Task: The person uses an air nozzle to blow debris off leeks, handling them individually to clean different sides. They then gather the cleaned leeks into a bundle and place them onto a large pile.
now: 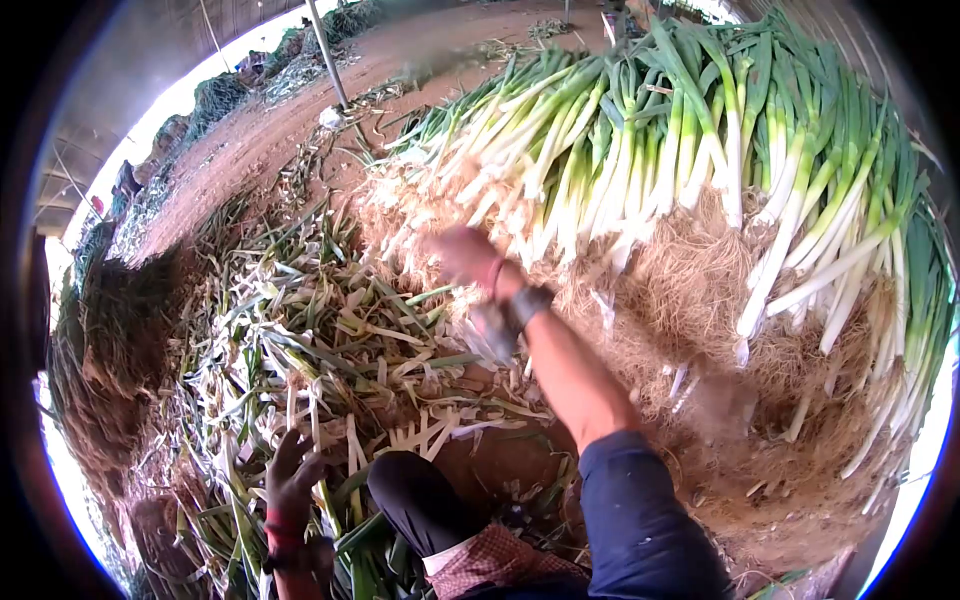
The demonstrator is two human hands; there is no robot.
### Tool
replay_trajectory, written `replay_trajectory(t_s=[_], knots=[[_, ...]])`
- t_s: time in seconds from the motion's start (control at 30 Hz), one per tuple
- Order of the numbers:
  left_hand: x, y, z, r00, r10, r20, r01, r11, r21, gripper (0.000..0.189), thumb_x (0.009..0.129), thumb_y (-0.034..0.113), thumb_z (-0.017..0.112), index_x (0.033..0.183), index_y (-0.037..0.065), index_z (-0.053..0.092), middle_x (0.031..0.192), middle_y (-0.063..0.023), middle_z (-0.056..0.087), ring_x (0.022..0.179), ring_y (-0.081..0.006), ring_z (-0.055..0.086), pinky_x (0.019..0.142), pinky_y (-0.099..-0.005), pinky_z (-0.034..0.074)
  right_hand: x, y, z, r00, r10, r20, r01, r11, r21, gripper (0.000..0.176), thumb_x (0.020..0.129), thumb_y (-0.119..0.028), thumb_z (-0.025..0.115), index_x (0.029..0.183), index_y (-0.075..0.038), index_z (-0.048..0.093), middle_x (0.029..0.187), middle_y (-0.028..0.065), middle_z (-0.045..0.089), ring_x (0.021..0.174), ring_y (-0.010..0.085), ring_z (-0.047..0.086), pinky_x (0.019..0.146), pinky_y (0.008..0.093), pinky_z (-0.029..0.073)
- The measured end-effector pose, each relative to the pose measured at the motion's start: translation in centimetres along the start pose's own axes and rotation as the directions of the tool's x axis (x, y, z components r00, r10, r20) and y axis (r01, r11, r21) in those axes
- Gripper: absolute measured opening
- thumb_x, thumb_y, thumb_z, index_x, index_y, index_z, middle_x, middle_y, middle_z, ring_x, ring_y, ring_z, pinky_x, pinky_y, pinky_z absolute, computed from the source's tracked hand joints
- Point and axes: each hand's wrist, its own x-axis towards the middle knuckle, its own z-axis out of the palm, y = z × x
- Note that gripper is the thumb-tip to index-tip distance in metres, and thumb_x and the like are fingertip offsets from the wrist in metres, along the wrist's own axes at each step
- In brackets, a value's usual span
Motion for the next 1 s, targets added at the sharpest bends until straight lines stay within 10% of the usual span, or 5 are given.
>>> replay_trajectory(t_s=[0.33,0.47,0.5,0.6,1.0], knots=[[-15.1,-19.2,-14.0,0.936,-0.035,-0.35,-0.09,0.937,-0.337,0.032,0.101,0.01,0.064,0.132,0.001,0.064,0.086,0.004,0.062,0.071,-0.005,0.056,0.06,-0.0217,0.046,-9.8,-9.8,25.3,0.904,-0.215,0.37,-0.016,0.846,0.532,0.034,0.092,-0.036,0.075,0.083,-0.003,0.07,0.072,0.0094,0.068,0.063,0.0162,0.064,0.06,0.0374,0.052],[-18.4,-16.5,-11.4,0.806,-0.253,-0.536,0.114,0.954,-0.278,0.045,0.1,0.014,0.071,0.141,-0.002,0.06,0.092,0.0016,0.065,0.074,-0.0073,0.057,0.063,-0.0255,0.048,-6.4,-5.9,33.4,0.663,-0.73,0.168,0.748,0.656,-0.102,0.047,0.096,-0.047,0.068,0.079,-0.003,0.071,0.068,0.0137,0.065,0.06,0.0204,0.062,0.062,0.0422,0.051],[-19.3,-17.7,-12.3,0.826,-0.253,-0.504,0.14,0.958,-0.251,0.048,0.099,0.016,0.074,0.141,-0.002,0.061,0.096,0.0019,0.066,0.079,-0.0065,0.058,0.068,-0.0251,0.05,-9.1,-10.9,28.7,0.798,-0.43,0.422,0.273,0.883,0.382,0.026,0.104,-0.031,0.065,0.106,-0.006,0.073,0.093,0.0101,0.072,0.086,0.0205,0.072,0.073,0.0351,0.058],[-19.7,-20.7,-12.9,0.795,-0.12,-0.595,0.092,0.993,-0.077,0.052,0.096,0.011,0.077,0.141,-0.007,0.06,0.128,-0.0122,0.071,0.112,-0.0161,0.066,0.098,-0.0295,0.053,-11.0,-15.0,27.2,0.849,-0.074,0.523,-0.172,0.897,0.406,0.031,0.103,-0.033,0.065,0.114,-0.004,0.071,0.092,0.0046,0.072,0.073,0.0144,0.071,0.064,0.0282,0.056],[-11.2,-20.2,-11.7,0.85,0.235,-0.472,0.089,0.819,0.567,0.051,0.089,0.027,0.082,0.132,0.003,0.07,0.114,-0.016,0.077,0.091,-0.021,0.073,0.082,-0.034,0.058,-11.5,-11.0,41.1,0.82,0.266,0.507,-0.462,0.831,0.311,0.024,0.093,-0.025,0.064,0.083,-0.004,0.068,0.073,0.0055,0.067,0.057,0.0174,0.065,0.053,0.0331,0.052]])
